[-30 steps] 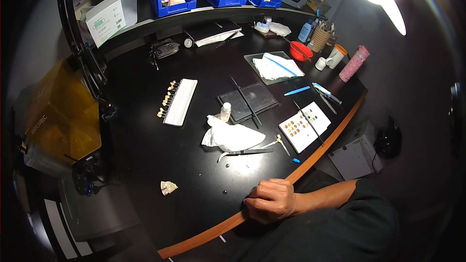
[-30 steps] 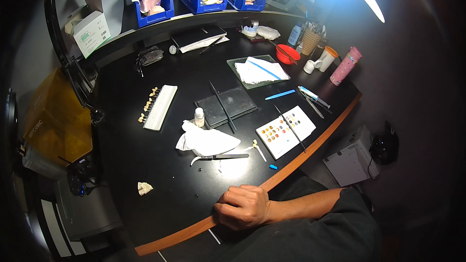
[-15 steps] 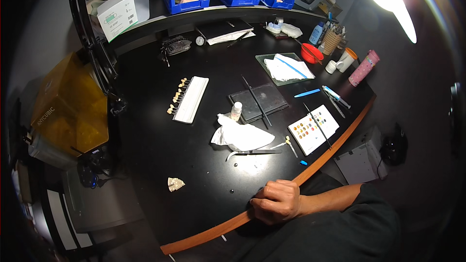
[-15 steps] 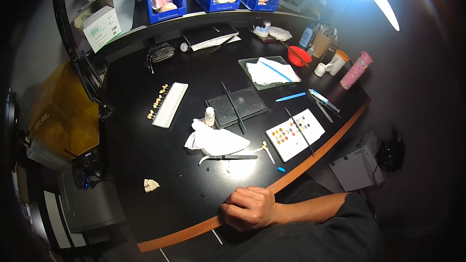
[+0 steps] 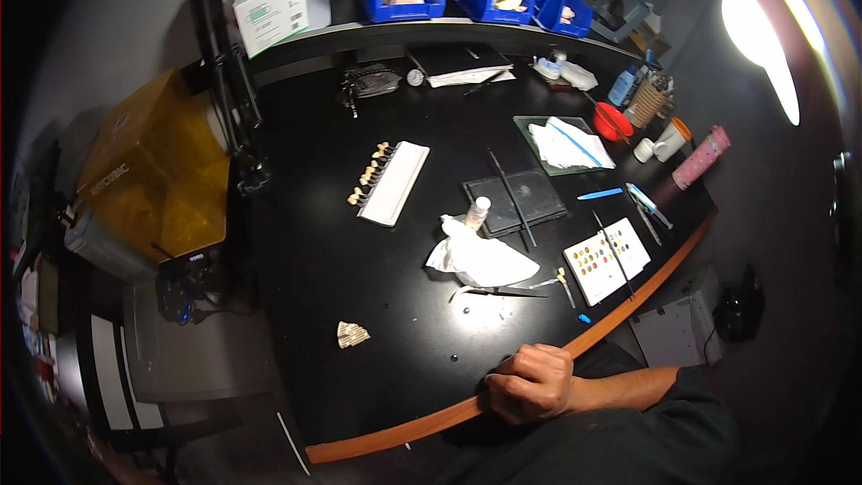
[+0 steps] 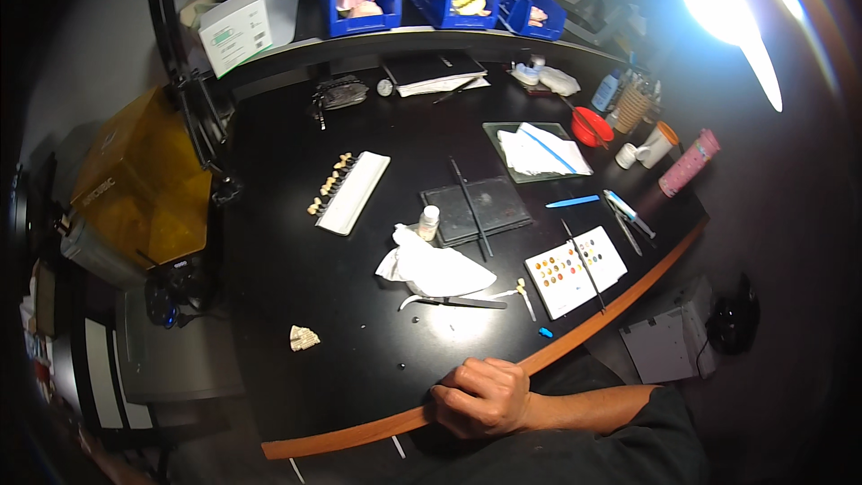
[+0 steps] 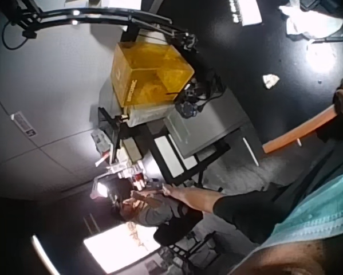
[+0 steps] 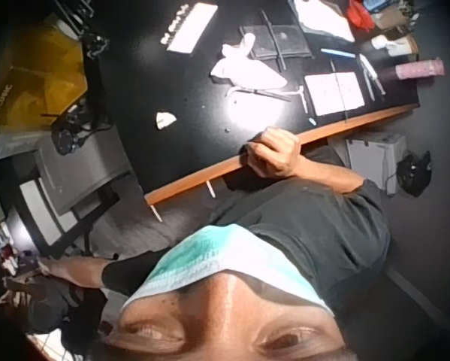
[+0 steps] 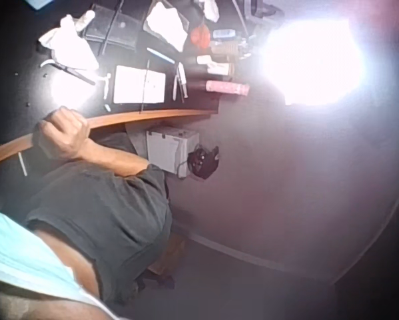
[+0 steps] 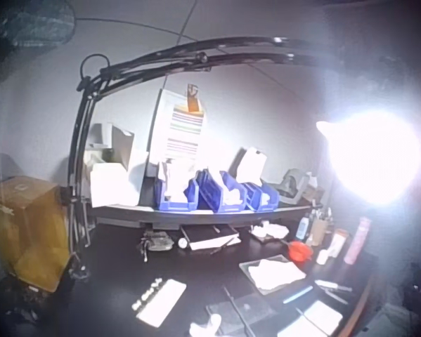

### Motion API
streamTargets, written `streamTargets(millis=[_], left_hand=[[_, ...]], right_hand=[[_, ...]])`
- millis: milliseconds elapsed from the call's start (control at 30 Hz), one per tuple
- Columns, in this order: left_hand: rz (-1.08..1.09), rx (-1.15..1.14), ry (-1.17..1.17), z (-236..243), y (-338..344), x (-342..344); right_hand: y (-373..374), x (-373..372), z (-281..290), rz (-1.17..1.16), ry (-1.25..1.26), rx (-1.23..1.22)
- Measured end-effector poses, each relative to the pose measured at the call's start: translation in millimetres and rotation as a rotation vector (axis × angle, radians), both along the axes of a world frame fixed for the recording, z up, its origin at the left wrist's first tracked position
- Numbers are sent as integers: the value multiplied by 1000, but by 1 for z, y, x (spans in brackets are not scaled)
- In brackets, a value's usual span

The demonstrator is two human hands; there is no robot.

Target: The person stains a dental crown using a fine brush and a color palette while holding it in a tissue, then holds the crown by hand and reaches out to hand an item to another person.

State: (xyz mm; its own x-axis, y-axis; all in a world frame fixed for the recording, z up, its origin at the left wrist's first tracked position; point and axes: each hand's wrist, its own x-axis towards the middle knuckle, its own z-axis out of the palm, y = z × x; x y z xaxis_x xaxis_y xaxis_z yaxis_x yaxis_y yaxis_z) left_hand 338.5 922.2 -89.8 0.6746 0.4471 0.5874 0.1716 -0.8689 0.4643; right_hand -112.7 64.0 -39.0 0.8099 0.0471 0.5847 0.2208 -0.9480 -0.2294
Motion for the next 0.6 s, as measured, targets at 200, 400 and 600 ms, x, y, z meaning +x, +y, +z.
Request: streamTargets(millis=[200,400,600], left_hand=[[-12,12,4,-5,7,-1],[-23,21,6,-13,11,3],[3,28,14,-6,19,-3]], right_hand=[[0,0,-3,-9,-7,-7],[-2,3,-4,1,-16,-1],[0,2,0,2,3,-4]])
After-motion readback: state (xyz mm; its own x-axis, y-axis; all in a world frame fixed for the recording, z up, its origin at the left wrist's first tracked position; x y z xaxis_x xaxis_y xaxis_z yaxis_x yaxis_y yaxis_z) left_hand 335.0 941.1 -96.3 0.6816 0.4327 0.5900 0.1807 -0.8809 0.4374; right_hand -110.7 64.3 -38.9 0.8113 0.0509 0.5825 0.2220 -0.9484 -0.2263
